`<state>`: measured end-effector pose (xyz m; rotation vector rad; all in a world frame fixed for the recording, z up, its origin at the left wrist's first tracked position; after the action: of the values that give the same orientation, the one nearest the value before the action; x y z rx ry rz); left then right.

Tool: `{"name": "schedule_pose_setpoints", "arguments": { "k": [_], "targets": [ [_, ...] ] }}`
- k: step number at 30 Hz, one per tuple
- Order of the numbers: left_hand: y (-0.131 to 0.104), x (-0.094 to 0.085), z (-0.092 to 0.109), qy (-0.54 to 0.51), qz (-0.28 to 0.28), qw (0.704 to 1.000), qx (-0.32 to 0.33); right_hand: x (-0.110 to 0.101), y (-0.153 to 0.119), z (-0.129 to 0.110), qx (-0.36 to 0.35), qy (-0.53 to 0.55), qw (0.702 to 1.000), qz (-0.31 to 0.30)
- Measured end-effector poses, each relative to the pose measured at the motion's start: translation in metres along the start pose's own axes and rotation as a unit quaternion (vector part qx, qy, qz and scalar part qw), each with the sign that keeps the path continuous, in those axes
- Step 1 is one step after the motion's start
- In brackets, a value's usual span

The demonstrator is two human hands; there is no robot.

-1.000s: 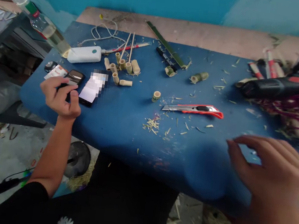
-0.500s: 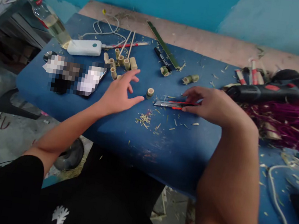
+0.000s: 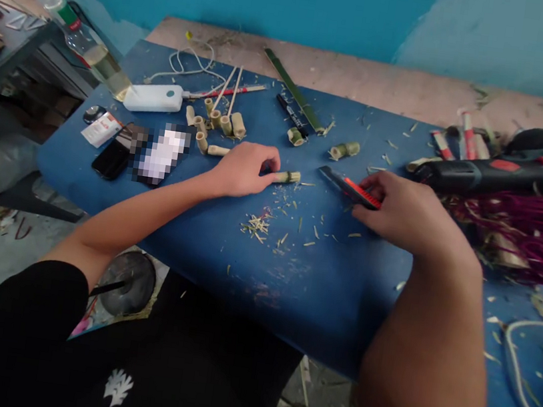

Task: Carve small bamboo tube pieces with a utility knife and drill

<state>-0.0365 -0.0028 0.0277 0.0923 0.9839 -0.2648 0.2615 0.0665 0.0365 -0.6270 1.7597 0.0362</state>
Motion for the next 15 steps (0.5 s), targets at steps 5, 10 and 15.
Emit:
{"name": "schedule_pose_setpoints", "arguments": {
  "k": [5,10,15],
  "targets": [
    [0.003,0.006,-0.005,-0.010,-0.028,0.997,0.069,0.006,0.003,0.017,-0.030,0.016,0.989,0.143],
    [-0.003,0.013,-0.014,0.008,-0.005,0.994,0.108,0.004,-0.001,0.018,-0.032,-0.012,0.978,0.206],
    [0.006,0.012,-0.018,-0.087,0.073,0.989,0.090,0.004,-0.004,0.011,0.025,-0.026,0.982,0.186]
  ]
}}
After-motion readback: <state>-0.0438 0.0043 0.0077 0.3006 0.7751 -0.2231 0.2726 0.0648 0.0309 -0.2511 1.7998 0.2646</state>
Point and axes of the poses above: each hand's wrist, its own y-axis towards the middle knuckle, its own x-axis out of the palm, z = x × y, the point moved 1 cm from there along y, towards the middle knuckle, and after that the axes turned 6 degrees about -z, right-handed, at the moved point
